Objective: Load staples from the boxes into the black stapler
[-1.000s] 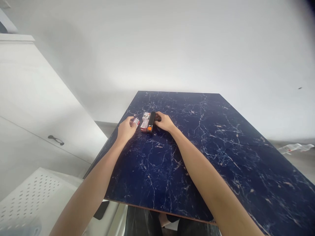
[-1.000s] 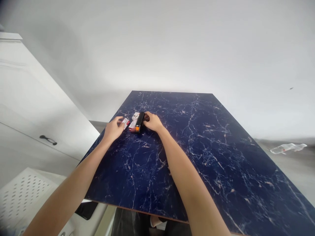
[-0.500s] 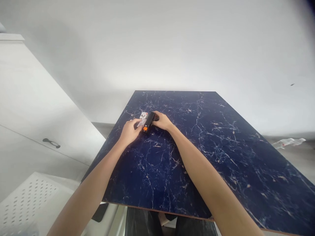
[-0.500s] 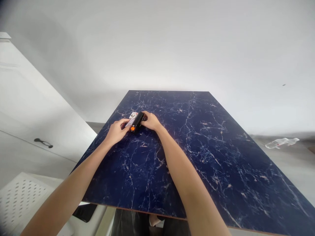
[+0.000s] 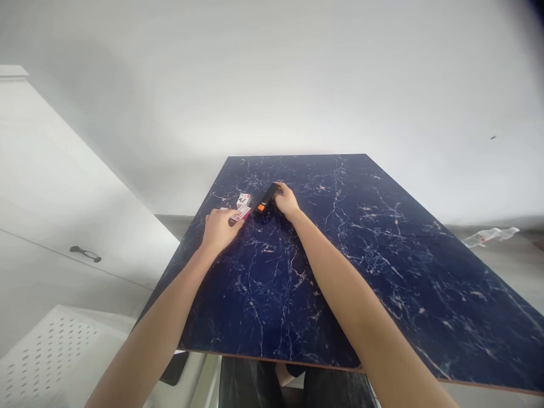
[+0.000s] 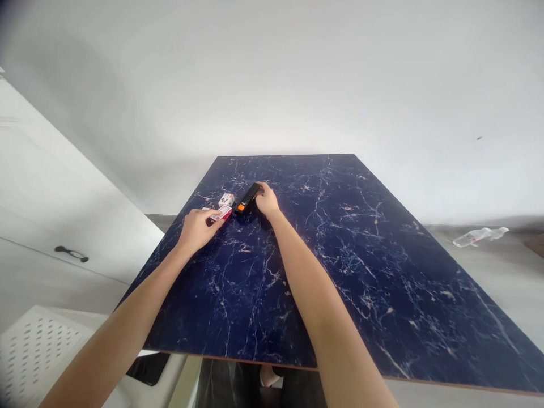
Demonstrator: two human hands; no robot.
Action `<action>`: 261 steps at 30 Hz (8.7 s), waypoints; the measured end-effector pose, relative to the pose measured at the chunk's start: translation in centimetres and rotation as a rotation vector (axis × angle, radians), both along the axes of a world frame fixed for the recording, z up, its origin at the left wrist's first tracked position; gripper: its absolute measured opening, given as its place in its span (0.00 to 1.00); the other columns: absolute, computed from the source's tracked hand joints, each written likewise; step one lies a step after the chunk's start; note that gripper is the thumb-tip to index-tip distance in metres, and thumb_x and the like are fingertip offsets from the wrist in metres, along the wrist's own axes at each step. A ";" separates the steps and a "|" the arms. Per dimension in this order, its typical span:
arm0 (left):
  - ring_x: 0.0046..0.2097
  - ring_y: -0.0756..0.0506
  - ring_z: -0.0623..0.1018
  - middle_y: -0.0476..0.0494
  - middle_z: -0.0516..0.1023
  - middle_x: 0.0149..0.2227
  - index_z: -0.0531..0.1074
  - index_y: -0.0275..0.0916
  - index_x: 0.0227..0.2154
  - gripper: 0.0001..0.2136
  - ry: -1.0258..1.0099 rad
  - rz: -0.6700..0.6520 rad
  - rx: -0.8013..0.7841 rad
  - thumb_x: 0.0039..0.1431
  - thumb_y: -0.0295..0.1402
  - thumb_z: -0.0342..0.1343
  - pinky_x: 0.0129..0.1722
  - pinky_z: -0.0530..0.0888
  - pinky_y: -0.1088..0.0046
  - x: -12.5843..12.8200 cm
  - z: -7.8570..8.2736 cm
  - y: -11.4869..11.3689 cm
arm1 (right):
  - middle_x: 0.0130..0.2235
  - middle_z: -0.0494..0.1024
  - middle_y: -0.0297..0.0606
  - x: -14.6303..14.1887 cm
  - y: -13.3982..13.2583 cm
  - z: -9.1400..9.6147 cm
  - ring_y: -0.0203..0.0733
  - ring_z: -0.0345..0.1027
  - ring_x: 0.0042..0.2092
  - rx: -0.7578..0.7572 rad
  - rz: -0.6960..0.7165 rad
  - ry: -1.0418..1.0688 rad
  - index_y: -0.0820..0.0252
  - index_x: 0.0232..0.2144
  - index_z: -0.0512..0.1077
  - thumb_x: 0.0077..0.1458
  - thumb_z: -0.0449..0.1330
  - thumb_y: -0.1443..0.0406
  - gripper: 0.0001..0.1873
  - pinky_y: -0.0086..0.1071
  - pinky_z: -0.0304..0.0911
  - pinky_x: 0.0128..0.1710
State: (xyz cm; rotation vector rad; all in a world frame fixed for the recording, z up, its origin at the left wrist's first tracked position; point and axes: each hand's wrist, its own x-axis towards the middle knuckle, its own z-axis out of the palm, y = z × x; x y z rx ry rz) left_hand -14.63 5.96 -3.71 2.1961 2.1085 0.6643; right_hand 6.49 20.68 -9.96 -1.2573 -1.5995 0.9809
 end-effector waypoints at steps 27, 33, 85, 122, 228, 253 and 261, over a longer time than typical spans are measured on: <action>0.54 0.29 0.72 0.41 0.81 0.51 0.76 0.49 0.55 0.20 0.100 -0.022 -0.100 0.59 0.37 0.60 0.51 0.68 0.51 -0.1 -0.5 -0.2 | 0.55 0.78 0.48 -0.6 -1.6 1.4 0.55 0.72 0.57 0.059 0.007 -0.203 0.61 0.64 0.62 0.52 0.56 0.75 0.36 0.48 0.65 0.60; 0.56 0.29 0.72 0.39 0.80 0.52 0.76 0.46 0.54 0.18 0.071 0.051 -0.060 0.60 0.33 0.57 0.52 0.69 0.51 -0.5 -0.7 0.0 | 0.50 0.77 0.50 -0.9 -1.8 1.4 0.58 0.70 0.53 0.141 -0.015 -0.321 0.63 0.58 0.67 0.51 0.62 0.67 0.30 0.49 0.66 0.57; 0.55 0.35 0.73 0.42 0.80 0.53 0.76 0.43 0.51 0.14 -0.080 0.014 0.104 0.66 0.36 0.53 0.57 0.69 0.56 -0.5 -0.7 0.1 | 0.40 0.78 0.38 0.4 -1.0 0.7 0.44 0.74 0.41 -0.045 -0.258 0.126 0.59 0.49 0.70 0.51 0.50 0.63 0.23 0.37 0.70 0.47; 0.61 0.33 0.69 0.40 0.76 0.61 0.68 0.44 0.66 0.27 -0.015 -0.171 -0.175 0.75 0.41 0.31 0.58 0.66 0.49 3.5 -0.7 1.2 | 0.39 0.78 0.44 4.8 -7.0 3.2 0.55 0.69 0.46 0.169 0.125 -0.376 0.59 0.49 0.69 0.53 0.55 0.66 0.19 0.48 0.68 0.49; 0.25 0.48 0.80 0.42 0.83 0.31 0.84 0.39 0.41 0.11 -1.391 -0.353 -0.508 0.56 0.37 0.69 0.23 0.78 0.76 9.9 2.3 -5.8 | 0.51 0.80 0.41 14.3 -20.8 9.7 0.44 0.79 0.43 0.156 0.252 0.033 0.53 0.52 0.75 0.65 0.63 0.63 0.14 0.39 0.79 0.43; 0.26 0.50 0.78 0.42 0.84 0.37 0.81 0.39 0.42 0.10 -1.210 -0.204 -0.274 0.62 0.38 0.63 0.24 0.76 0.74 10.8 1.4 -6.6 | 0.48 0.80 0.42 14.5 -20.5 9.5 0.42 0.77 0.46 0.480 0.151 -0.184 0.57 0.39 0.79 0.62 0.55 0.76 0.15 0.35 0.76 0.43; 0.26 0.49 0.79 0.44 0.84 0.36 0.82 0.39 0.42 0.10 -1.124 -0.170 -0.130 0.63 0.38 0.62 0.25 0.78 0.75 11.5 1.9 -7.7 | 0.49 0.80 0.44 14.2 -20.9 10.0 0.43 0.77 0.49 0.537 0.106 -0.209 0.59 0.39 0.79 0.64 0.53 0.76 0.15 0.37 0.75 0.47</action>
